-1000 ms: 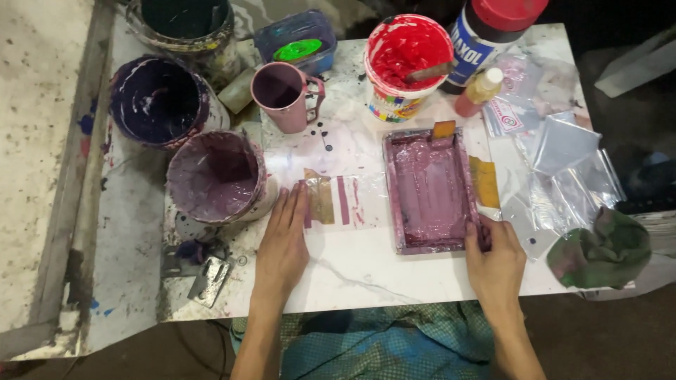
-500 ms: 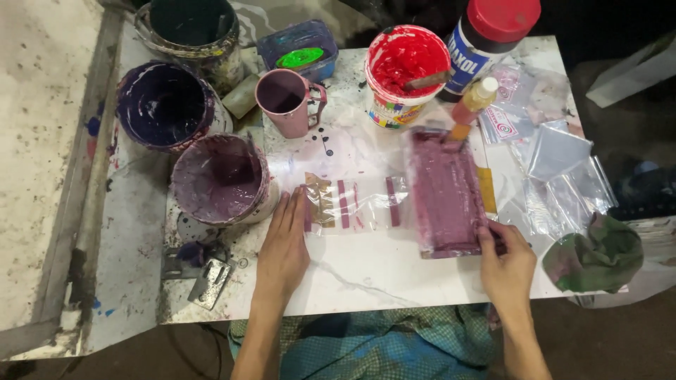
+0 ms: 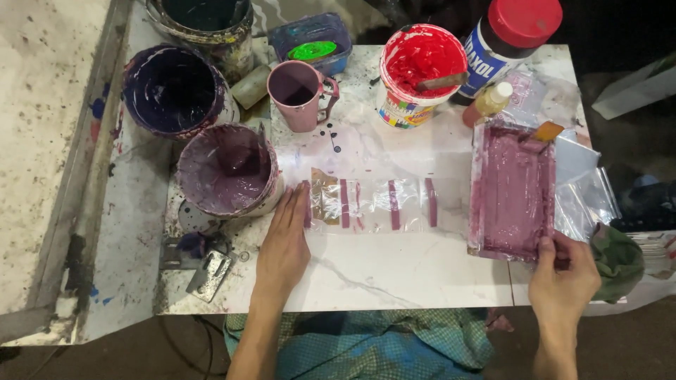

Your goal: Preparing a screen for printing by sanding the surface and applying a pink emulsion coating using a small squeegee.

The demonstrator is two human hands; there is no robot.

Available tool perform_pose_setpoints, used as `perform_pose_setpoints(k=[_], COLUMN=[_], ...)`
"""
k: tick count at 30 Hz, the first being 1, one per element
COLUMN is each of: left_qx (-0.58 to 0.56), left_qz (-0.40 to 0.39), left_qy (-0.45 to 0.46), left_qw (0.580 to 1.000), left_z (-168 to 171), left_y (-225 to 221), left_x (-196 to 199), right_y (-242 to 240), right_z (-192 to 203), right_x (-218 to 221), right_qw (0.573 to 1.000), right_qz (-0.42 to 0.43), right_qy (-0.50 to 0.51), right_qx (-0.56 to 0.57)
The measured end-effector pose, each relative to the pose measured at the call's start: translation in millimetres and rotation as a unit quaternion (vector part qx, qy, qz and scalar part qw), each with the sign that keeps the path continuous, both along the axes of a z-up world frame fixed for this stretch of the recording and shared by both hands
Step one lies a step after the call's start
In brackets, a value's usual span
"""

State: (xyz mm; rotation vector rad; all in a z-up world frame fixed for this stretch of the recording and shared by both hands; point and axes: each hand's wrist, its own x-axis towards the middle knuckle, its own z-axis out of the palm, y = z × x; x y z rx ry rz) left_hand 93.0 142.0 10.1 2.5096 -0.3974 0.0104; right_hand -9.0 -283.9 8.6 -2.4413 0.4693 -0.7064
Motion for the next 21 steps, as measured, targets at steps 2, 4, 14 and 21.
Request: perform_pose_setpoints(k=[2, 4, 14, 21], left_qx=[-0.001, -0.002, -0.029, -0.139], left_qz=[0.005, 0.010, 0.022, 0.082], left_qy=[0.001, 0.003, -0.036, -0.020], left_qw=[1.000, 1.000, 0.999, 0.987], left_z=[2, 4, -1, 8], left_y=[0, 1, 10, 6], left_x=[-1, -3, -29, -28], right_y=[0, 0, 16, 32], right_z=[2, 3, 3, -3], right_x=[-1, -3, 11, 24], right_qw=[1.000, 1.000, 0.999, 0.998], right_qz=[0.000, 0.000, 0.018, 0.033], right_qy=[0.006, 0.011, 0.045, 0.048], right_qx=[-0.008, -0.015, -0.006, -0.020])
